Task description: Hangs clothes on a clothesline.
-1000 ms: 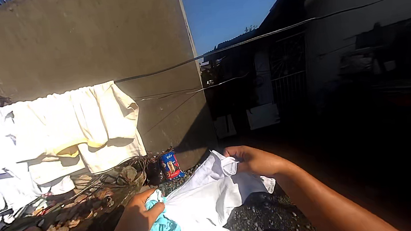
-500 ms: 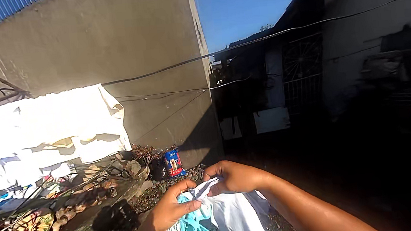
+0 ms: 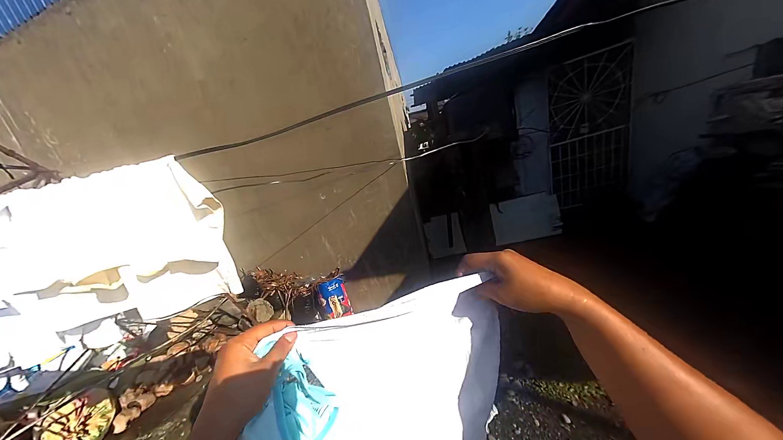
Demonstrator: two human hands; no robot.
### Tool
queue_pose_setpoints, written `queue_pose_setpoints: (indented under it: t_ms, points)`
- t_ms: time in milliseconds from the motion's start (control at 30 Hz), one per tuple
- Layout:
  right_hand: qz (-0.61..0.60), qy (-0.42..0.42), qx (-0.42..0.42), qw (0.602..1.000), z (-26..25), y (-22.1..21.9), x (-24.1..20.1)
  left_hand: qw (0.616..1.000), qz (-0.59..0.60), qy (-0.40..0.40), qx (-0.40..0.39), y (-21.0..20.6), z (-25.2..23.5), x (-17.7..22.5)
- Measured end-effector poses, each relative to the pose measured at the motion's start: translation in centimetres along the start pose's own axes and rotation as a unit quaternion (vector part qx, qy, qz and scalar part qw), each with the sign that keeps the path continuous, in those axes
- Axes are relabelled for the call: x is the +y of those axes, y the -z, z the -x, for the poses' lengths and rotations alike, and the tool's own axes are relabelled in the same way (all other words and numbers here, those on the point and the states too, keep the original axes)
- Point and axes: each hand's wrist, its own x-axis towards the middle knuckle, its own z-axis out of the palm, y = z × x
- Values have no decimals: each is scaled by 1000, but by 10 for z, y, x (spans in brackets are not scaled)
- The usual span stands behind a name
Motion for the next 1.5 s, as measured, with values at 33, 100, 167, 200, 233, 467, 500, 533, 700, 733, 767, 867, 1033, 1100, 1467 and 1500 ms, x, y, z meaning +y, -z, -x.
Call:
queue_pose_setpoints:
  t_ms: [33, 100, 167, 200, 233, 467, 500, 533, 700, 733, 767, 867, 1033, 1100, 1467, 1500]
  points:
    - [-12, -8, 25, 1000, -3, -1, 2, 1000, -27, -4, 4, 1, -4, -3]
    - [9, -31, 33, 999, -11, -2, 2, 997, -72, 6, -22, 6, -14, -11]
    - [31, -45, 41, 998, -19, -3, 3, 994, -67, 23, -86, 10, -26, -25]
    - [27, -52, 41, 997, -21, -4, 5, 993, -38, 28, -106, 10, -30, -32]
    - [15, -70, 30, 997, -24, -5, 6, 992, 4, 37, -117, 10, -33, -39]
    - [-336, -147, 216, 905, -43, -2, -48, 984, 158, 6, 81, 26, -59, -18]
    - [-364, -61, 298, 880, -46, -5, -63, 967, 179, -56, 170, 27, -57, -4]
    - [-371, 58, 372, 849, -49, -12, -76, 937, 200, -138, 252, 25, -55, 6]
    - [76, 297, 518, 798, -75, -102, -79, 874, 131, -284, 372, -44, -40, 7]
    - [168, 247, 514, 804, -81, -117, -71, 897, 93, -237, 362, -57, -44, 4]
    - [229, 186, 498, 815, -89, -126, -65, 921, 78, -198, 325, -64, -51, 2]
    - [264, 77, 424, 863, -110, -117, -59, 961, 101, -127, 222, -62, -73, 12]
    - [243, 107, 457, 849, -131, -70, -87, 930, 112, -192, 294, -17, -87, 53]
    - [253, 171, 524, 795, -136, -49, -105, 908, 90, -235, 336, 6, -89, 69]
    - [341, 97, 366, 860, -204, 62, -191, 930, -210, -108, 280, 115, -194, 140]
    - [331, 41, 316, 888, -197, 64, -195, 938, -222, -78, 254, 121, -194, 136]
